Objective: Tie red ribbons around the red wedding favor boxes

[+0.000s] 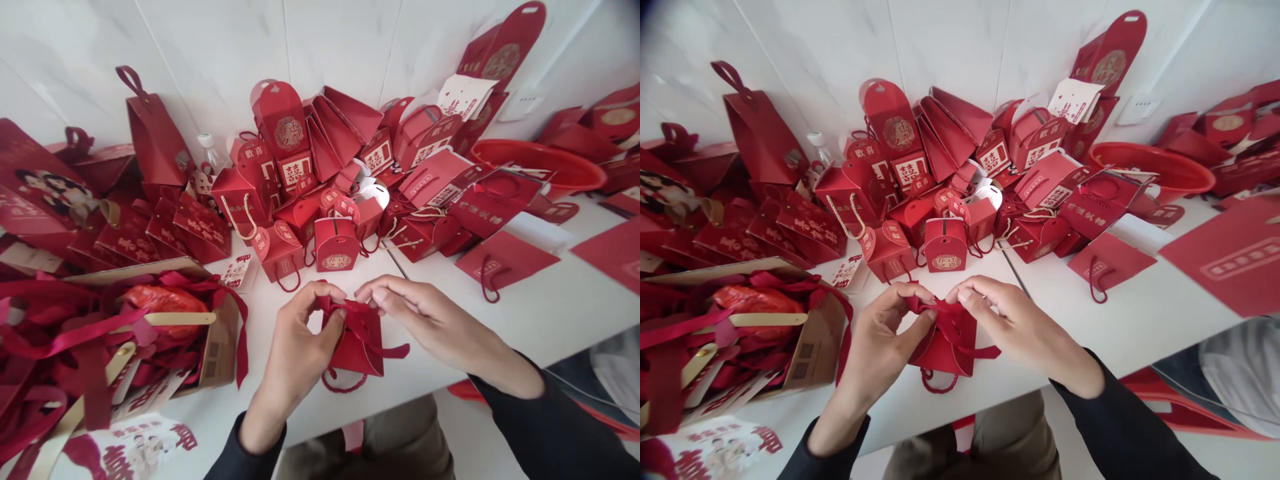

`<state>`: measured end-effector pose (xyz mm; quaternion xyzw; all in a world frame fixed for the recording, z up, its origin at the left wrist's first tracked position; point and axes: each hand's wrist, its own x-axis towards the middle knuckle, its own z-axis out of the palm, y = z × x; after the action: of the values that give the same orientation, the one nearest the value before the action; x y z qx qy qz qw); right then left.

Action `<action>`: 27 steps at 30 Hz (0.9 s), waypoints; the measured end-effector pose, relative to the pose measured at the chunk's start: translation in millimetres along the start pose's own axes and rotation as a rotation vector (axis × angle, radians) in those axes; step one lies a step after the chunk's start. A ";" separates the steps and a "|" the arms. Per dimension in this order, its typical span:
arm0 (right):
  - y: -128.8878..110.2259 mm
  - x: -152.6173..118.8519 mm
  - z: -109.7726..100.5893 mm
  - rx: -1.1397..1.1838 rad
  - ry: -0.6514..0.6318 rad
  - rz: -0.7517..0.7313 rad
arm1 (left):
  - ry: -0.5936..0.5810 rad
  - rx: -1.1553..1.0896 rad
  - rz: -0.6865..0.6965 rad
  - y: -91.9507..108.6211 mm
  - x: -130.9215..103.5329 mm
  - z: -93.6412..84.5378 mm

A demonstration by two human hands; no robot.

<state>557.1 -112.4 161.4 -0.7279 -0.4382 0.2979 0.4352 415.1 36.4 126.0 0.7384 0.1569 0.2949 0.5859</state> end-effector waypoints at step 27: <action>3.5 15.5 1.1 0.112 -0.002 -0.069 | 0.132 0.172 0.463 -28.2 -18.0 13.0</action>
<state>564.4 -98.9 157.0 -0.6865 -0.4462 0.3073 0.4850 412.4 23.4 92.6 0.7810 0.0461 0.4542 0.4261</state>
